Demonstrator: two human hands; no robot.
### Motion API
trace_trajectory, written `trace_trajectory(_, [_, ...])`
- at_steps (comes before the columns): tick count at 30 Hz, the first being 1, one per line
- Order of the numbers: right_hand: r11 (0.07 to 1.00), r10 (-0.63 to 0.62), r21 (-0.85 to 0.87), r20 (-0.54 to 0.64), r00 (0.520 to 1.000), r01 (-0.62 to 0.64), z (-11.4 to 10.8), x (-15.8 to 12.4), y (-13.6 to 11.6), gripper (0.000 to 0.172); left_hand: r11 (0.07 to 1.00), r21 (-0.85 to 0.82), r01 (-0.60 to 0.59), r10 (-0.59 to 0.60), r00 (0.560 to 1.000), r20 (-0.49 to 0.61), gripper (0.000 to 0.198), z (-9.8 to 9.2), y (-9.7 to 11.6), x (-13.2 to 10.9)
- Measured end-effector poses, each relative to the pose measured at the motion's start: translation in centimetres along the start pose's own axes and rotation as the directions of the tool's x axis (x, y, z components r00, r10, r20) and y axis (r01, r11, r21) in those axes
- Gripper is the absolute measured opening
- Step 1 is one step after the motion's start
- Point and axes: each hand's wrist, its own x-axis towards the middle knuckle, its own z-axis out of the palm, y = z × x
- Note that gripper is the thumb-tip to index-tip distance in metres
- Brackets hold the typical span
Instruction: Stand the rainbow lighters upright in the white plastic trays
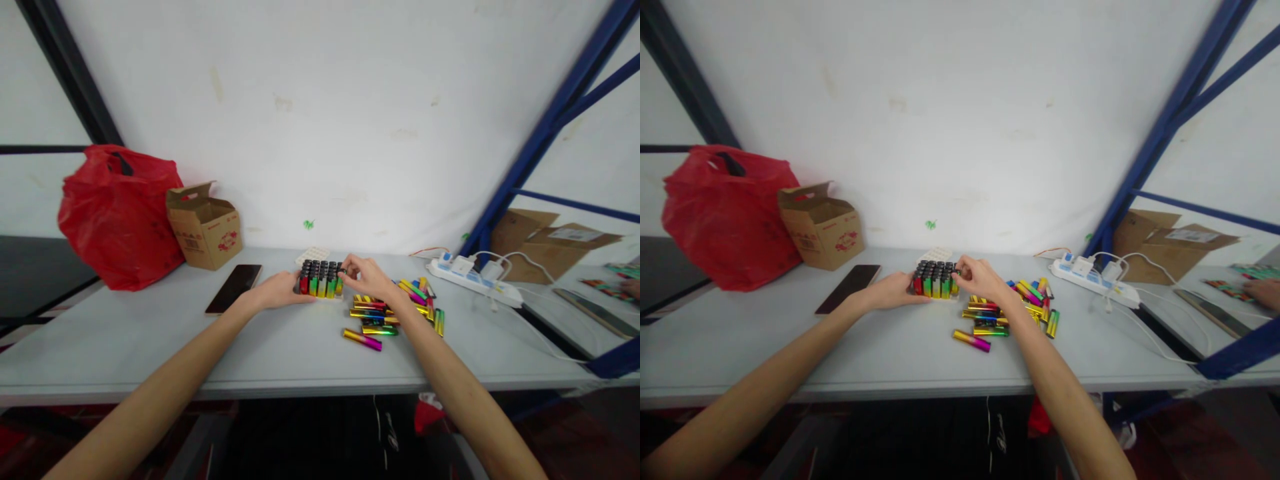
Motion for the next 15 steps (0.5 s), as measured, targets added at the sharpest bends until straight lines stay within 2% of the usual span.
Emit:
trace_trajectory(5, [0.999,0.025,0.041,0.036,0.999,-0.027,-0.3,-0.2,-0.1,0.014,1.000,0.018,0.014,-0.014,1.000,0.005,0.075,0.0,0.0,0.0])
trace_trajectory(15, [0.999,0.031,0.006,0.120,0.992,-0.032,-1.3,-0.3,-0.3,0.010,0.999,0.033,-0.003,0.002,1.000,0.013,0.074,0.2,-0.4,0.2])
